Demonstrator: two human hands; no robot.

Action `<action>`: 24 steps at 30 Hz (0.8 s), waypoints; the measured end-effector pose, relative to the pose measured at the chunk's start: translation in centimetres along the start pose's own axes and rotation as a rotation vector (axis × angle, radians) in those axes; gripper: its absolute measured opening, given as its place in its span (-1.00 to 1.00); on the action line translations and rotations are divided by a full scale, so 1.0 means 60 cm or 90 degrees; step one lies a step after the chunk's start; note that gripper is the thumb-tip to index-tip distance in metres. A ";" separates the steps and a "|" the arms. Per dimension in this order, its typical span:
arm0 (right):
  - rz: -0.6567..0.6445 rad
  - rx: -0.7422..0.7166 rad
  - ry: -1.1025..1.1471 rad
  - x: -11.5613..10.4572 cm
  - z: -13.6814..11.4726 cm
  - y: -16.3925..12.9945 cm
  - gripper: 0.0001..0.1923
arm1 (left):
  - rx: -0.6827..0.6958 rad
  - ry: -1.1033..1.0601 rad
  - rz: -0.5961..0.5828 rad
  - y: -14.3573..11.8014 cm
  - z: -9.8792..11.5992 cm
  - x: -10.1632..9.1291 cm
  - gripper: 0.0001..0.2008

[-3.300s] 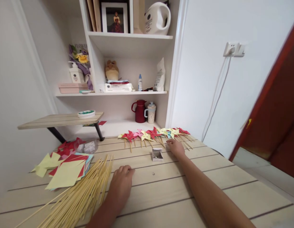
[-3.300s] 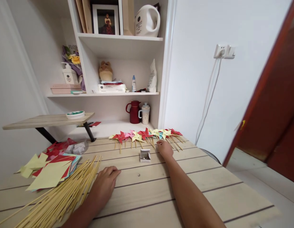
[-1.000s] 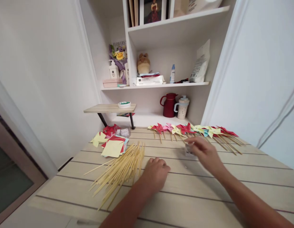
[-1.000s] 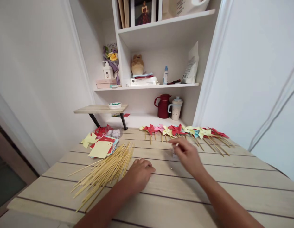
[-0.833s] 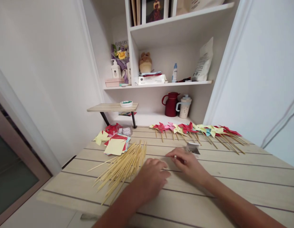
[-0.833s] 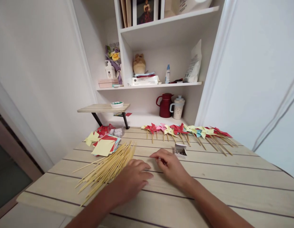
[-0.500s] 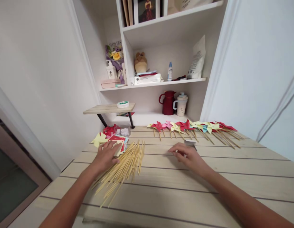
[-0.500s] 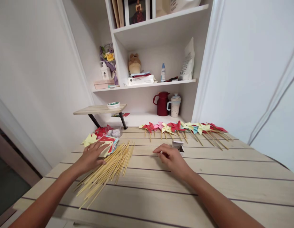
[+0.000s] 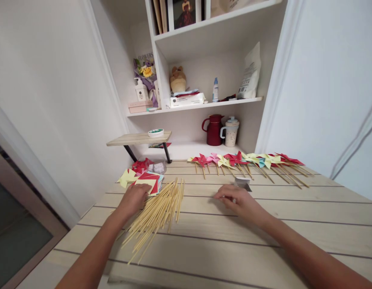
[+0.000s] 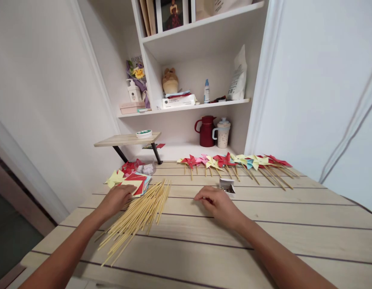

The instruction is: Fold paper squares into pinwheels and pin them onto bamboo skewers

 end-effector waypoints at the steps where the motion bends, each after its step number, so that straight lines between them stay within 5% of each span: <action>1: -0.006 0.001 -0.003 0.000 0.000 0.000 -0.73 | -0.008 0.003 0.007 0.000 -0.002 -0.005 -0.74; 6: -0.015 0.014 0.005 0.004 0.002 0.000 -0.73 | -0.083 0.029 0.105 0.002 -0.009 -0.030 -0.71; 9: 0.031 0.044 0.039 0.003 0.001 0.006 -0.77 | -0.172 -0.012 0.236 0.009 -0.003 -0.054 -0.73; 11: 0.079 0.086 0.106 -0.001 -0.001 0.011 -0.77 | -0.275 -0.202 0.344 0.019 0.012 -0.070 -0.77; 13: 0.110 0.142 0.221 -0.006 -0.004 0.013 -0.63 | -0.346 -0.557 0.368 0.037 0.045 -0.073 -0.80; 15: 0.108 0.195 0.357 -0.010 -0.007 0.014 -0.46 | -0.370 -0.915 0.283 0.060 0.098 -0.063 -0.80; 17: 0.099 0.218 0.459 -0.013 -0.011 0.013 -0.35 | -0.379 -1.090 0.213 0.080 0.157 -0.046 -0.87; 24: 0.052 0.302 0.686 -0.016 -0.019 0.011 -0.36 | -0.304 -1.206 0.052 0.122 0.309 0.036 -0.85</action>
Point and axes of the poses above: each hand's wrist, its own y-axis towards the middle knuckle, its own x-axis out of the palm, z = x × y, the point moved 2 cm from there along y, towards the middle knuckle, and after that the axes turned 5 degrees about x, right-handed, at the moved point
